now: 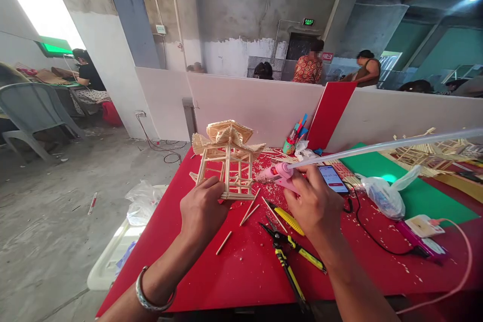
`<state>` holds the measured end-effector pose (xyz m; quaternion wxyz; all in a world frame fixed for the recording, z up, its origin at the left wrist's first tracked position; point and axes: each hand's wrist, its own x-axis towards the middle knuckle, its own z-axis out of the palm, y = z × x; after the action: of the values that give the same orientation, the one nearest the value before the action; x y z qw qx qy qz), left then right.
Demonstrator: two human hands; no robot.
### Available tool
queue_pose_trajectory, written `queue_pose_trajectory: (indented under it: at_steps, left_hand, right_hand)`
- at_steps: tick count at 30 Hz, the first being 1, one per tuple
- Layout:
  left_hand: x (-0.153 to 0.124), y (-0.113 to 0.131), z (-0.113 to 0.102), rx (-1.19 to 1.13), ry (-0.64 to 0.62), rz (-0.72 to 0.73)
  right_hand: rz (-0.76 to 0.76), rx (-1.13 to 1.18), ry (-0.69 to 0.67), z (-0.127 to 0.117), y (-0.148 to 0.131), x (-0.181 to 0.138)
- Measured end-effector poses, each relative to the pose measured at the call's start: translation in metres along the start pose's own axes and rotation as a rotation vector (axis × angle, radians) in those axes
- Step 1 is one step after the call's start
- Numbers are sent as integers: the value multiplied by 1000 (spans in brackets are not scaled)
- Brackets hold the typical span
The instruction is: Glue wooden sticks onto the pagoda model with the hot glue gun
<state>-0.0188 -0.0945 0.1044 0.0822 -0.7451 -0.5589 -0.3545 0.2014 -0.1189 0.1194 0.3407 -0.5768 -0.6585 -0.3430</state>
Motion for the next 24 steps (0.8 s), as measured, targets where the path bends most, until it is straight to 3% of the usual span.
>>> queue_pose_trajectory:
  at_steps: [14, 24]
  left_hand:
    - [-2, -6, 3, 16, 29, 102]
    - [-13, -18, 9, -29, 200, 312]
  right_hand:
    - [3, 18, -24, 3, 6, -3]
    - [78, 69, -26, 0, 16, -4]
